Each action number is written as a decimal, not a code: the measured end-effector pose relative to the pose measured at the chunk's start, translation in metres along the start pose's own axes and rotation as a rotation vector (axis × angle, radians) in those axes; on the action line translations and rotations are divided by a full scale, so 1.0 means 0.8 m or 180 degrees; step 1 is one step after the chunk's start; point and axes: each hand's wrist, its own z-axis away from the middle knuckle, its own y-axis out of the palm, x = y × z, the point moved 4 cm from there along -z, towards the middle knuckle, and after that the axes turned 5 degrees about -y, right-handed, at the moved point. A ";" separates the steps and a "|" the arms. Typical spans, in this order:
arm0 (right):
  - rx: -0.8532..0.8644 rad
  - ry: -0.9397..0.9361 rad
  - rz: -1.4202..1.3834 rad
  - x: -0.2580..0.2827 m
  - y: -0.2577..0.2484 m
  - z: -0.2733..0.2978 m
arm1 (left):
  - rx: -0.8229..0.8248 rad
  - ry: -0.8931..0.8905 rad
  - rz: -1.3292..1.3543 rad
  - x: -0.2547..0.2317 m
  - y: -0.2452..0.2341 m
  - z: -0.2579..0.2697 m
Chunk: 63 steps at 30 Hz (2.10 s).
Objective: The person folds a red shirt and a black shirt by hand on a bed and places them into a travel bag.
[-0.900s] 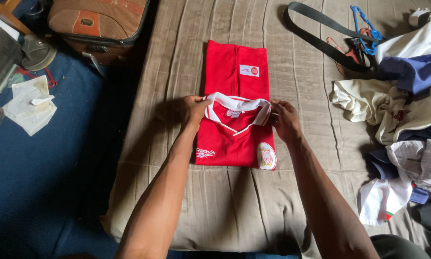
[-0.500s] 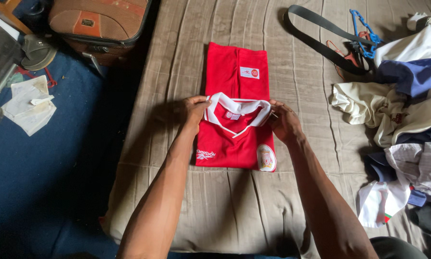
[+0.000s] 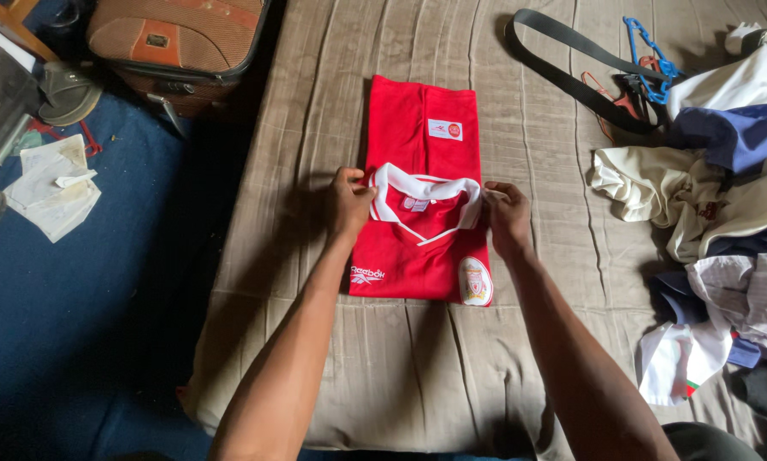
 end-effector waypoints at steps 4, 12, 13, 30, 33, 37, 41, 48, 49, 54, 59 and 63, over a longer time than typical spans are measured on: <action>-0.0443 -0.0463 0.1432 0.038 0.016 0.035 | -0.0469 0.0724 -0.0735 -0.043 -0.011 0.044; -0.0351 -0.1146 0.3145 0.075 0.051 0.034 | -0.0217 0.0067 -0.1922 -0.046 0.015 0.005; -0.0352 -0.1144 0.3147 0.072 0.051 0.034 | -0.0214 0.0065 -0.1922 -0.039 0.019 0.003; -0.0682 -0.1321 0.2739 0.093 0.054 0.042 | -0.0880 0.1192 -0.2011 -0.052 0.003 0.031; -0.0644 -0.1287 0.2631 0.097 0.054 0.047 | -0.0711 0.0929 -0.1929 -0.049 0.001 0.033; -0.0528 -0.1449 0.2637 0.095 0.052 0.043 | -0.0524 0.1089 -0.1700 -0.027 0.002 0.030; -0.0497 -0.1134 0.2746 0.083 0.033 0.031 | -0.0782 0.0732 -0.1623 0.001 -0.001 0.007; -0.0043 -0.0978 0.2578 0.082 0.031 0.035 | -0.0342 0.0278 -0.1661 -0.028 -0.013 0.026; -0.0045 -0.0979 0.2580 0.086 0.033 0.038 | -0.0340 0.0279 -0.1659 -0.031 -0.012 0.027; 0.0144 -0.1166 0.3079 0.099 0.052 0.045 | -0.0662 0.1449 -0.1882 -0.043 -0.004 0.022; -0.0065 -0.1167 0.2655 0.075 0.053 0.026 | -0.0231 -0.0032 -0.1411 -0.048 0.005 -0.001; 0.0122 -0.0909 0.0727 0.062 0.060 0.043 | -0.0063 -0.0345 -0.0153 -0.060 -0.002 0.040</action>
